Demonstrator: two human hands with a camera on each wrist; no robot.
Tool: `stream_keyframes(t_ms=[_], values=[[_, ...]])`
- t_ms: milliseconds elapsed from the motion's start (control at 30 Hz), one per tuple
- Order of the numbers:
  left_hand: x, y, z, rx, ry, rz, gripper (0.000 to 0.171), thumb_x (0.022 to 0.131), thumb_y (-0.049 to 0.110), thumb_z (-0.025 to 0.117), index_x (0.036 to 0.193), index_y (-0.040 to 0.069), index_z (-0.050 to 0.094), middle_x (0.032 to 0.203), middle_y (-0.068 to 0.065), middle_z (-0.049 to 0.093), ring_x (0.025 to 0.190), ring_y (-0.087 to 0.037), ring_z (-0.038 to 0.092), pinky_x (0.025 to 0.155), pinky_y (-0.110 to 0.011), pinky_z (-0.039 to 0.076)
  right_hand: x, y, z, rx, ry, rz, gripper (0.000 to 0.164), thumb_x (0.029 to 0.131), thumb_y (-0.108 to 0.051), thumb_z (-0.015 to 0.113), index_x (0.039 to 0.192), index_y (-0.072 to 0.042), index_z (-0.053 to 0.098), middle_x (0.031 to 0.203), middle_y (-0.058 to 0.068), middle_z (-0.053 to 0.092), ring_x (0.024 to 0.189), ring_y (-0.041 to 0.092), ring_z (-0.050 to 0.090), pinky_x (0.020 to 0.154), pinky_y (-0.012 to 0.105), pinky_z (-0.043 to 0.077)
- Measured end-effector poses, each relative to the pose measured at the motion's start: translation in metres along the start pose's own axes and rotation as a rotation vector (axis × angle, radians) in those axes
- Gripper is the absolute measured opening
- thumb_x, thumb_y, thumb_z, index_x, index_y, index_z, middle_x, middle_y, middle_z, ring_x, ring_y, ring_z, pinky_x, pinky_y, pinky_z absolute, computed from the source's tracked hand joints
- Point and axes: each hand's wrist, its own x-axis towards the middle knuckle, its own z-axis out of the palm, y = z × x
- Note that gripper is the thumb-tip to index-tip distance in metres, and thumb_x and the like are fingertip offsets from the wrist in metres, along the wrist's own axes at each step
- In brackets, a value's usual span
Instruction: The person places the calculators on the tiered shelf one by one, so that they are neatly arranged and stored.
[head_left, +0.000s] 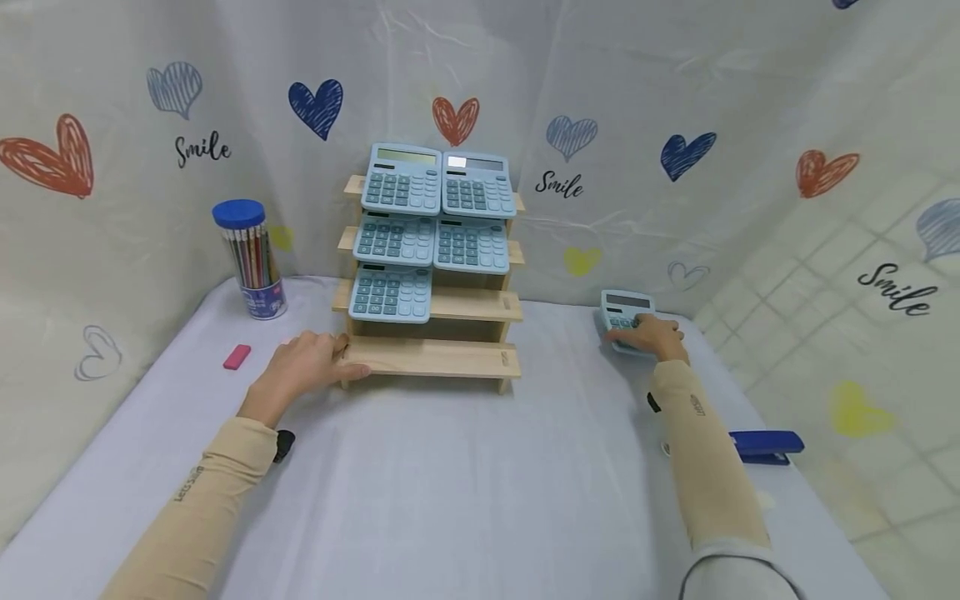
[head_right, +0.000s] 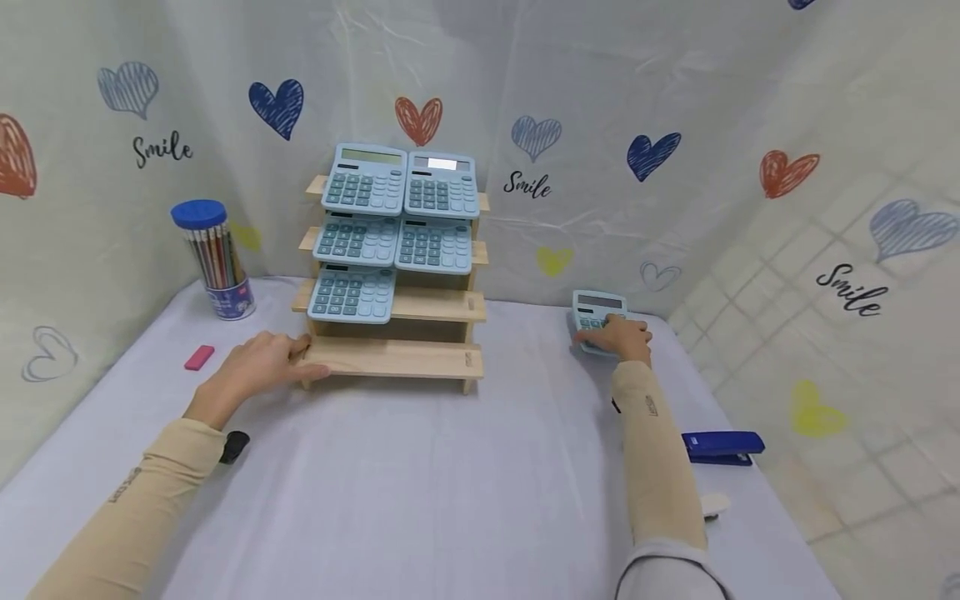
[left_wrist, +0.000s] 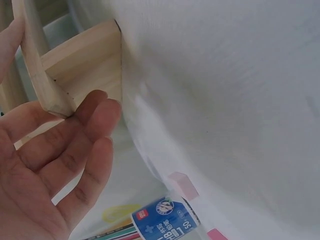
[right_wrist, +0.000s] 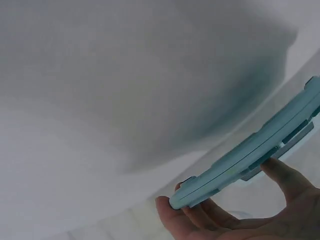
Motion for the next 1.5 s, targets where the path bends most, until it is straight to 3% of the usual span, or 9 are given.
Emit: stream_keyframes(t_ms=[300, 467, 767, 967, 1133, 1333, 1500], values=[[0.001, -0.002, -0.003, 0.006, -0.016, -0.006, 0.074, 0.087, 0.063, 0.067, 0.128, 0.001, 0.063, 0.100, -0.019, 0.069, 0.085, -0.029, 0.061, 0.072, -0.053, 0.051, -0.036, -0.050, -0.001, 0.003, 0.094, -0.128, 0.104, 0.086, -0.070, 0.058, 0.160, -0.008, 0.019, 0.150, 0.047, 0.020, 0.129, 0.058, 0.031, 0.099, 0.069, 0.038], [0.003, -0.005, -0.005, 0.006, -0.017, -0.008, 0.076, 0.086, 0.065, 0.066, 0.128, 0.002, 0.063, 0.098, -0.018, 0.068, 0.083, -0.028, 0.060, 0.072, -0.051, 0.051, -0.065, -0.082, 0.001, -0.031, 0.124, -0.204, 0.100, 0.085, -0.069, 0.060, 0.160, -0.013, 0.025, 0.146, 0.042, 0.027, 0.120, 0.049, 0.039, 0.090, 0.059, 0.044], [0.004, -0.004, 0.000, -0.034, -0.031, -0.010, 0.075, 0.086, 0.065, 0.066, 0.126, 0.001, 0.064, 0.093, -0.015, 0.066, 0.081, -0.027, 0.058, 0.072, -0.052, 0.050, -0.105, -0.119, 0.014, -0.074, 0.129, -0.342, 0.098, 0.081, -0.070, 0.066, 0.158, -0.018, 0.033, 0.137, 0.035, 0.037, 0.105, 0.036, 0.045, 0.077, 0.040, 0.042], [0.003, -0.002, 0.002, -0.032, -0.030, -0.001, 0.068, 0.086, 0.064, 0.068, 0.117, 0.003, 0.067, 0.085, -0.011, 0.062, 0.078, -0.026, 0.056, 0.067, -0.046, 0.048, -0.129, -0.139, 0.024, -0.089, 0.136, -0.421, 0.091, 0.081, -0.066, 0.068, 0.155, -0.021, 0.040, 0.138, 0.033, 0.039, 0.111, 0.036, 0.046, 0.079, 0.041, 0.045], [0.002, -0.001, 0.000, -0.028, -0.034, -0.004, 0.069, 0.086, 0.063, 0.068, 0.119, 0.003, 0.066, 0.089, -0.013, 0.064, 0.080, -0.027, 0.058, 0.067, -0.046, 0.049, -0.142, -0.158, 0.031, -0.087, 0.116, -0.493, 0.089, 0.079, -0.064, 0.070, 0.154, -0.025, 0.042, 0.140, 0.029, 0.040, 0.115, 0.035, 0.046, 0.082, 0.041, 0.045], [0.001, 0.001, -0.002, -0.024, -0.038, 0.000, 0.071, 0.087, 0.062, 0.067, 0.123, 0.001, 0.065, 0.092, -0.015, 0.065, 0.082, -0.028, 0.059, 0.069, -0.049, 0.050, -0.145, -0.178, 0.037, -0.114, 0.130, -0.549, 0.088, 0.078, -0.064, 0.070, 0.153, -0.025, 0.044, 0.143, 0.029, 0.040, 0.121, 0.038, 0.044, 0.086, 0.045, 0.045], [-0.001, 0.002, -0.002, -0.022, -0.028, 0.006, 0.070, 0.087, 0.060, 0.068, 0.124, 0.001, 0.065, 0.094, -0.017, 0.067, 0.082, -0.029, 0.060, 0.070, -0.051, 0.050, -0.141, -0.192, 0.045, -0.136, 0.165, -0.545, 0.087, 0.078, -0.064, 0.069, 0.153, -0.026, 0.044, 0.146, 0.032, 0.037, 0.126, 0.043, 0.042, 0.089, 0.052, 0.047]])
